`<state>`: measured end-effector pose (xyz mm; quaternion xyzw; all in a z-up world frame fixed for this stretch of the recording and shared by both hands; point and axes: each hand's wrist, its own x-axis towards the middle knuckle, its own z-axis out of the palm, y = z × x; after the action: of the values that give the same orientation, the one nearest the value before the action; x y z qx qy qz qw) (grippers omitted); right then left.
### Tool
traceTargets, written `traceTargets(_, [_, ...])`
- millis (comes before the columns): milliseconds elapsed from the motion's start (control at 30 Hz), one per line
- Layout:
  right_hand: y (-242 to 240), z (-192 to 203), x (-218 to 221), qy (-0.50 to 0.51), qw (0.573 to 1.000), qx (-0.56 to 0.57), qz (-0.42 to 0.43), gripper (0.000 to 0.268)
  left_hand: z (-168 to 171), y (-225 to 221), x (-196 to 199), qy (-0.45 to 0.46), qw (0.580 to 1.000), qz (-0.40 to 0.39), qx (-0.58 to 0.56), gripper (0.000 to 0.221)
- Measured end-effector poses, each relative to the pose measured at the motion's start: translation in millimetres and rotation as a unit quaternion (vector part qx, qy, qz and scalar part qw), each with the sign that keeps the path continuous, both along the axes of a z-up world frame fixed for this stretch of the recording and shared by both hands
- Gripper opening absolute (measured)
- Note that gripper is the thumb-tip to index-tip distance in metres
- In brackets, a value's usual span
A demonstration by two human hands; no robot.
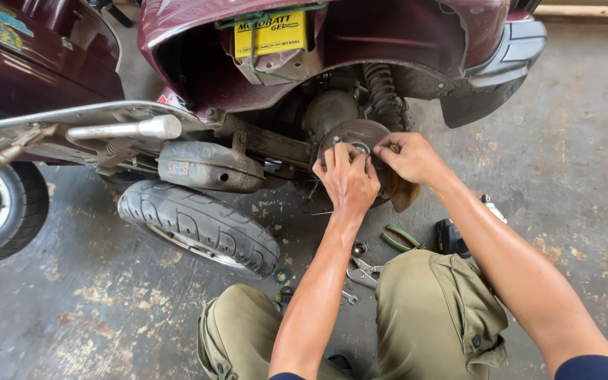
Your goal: The person sits on the floor beside a scooter with the wheel removed and cleans the exposed brake drum and hub with a cloth, wiping the hub center and studs. They handle small nuts and washers from the ground and reposition the drum while wiping different areas.
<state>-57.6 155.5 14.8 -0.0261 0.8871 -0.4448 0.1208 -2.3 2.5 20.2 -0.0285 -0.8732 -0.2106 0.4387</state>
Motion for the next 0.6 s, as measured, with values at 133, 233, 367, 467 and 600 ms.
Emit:
traceTargets(133, [6, -11, -1, -0.009, 0.999, -0.032, -0.032, 0.019, 1, 5, -9, -0.005, 1.000, -0.002, -0.010, 0.009])
traceTargets(233, [7, -5, 4, -0.012, 0.996, -0.061, -0.057, 0.016, 14, -1, -10, 0.003, 1.000, 0.005, 0.019, 0.004])
traceTargets(367, [14, 3, 17, 0.006, 0.991, -0.110, -0.080, 0.016, 46, -18, 27, -0.036, 0.994, -0.040, 0.091, 0.006])
traceTargets(467, [19, 10, 20, 0.041, 0.985, -0.139, -0.091, 0.015, 27, -29, 63, -0.098, 0.991, -0.087, 0.027, 0.013])
traceTargets(600, [35, -7, 20, 0.070, 0.987, -0.112, -0.092, 0.014, -51, -46, 114, -0.278, 0.941, -0.159, -0.107, 0.027])
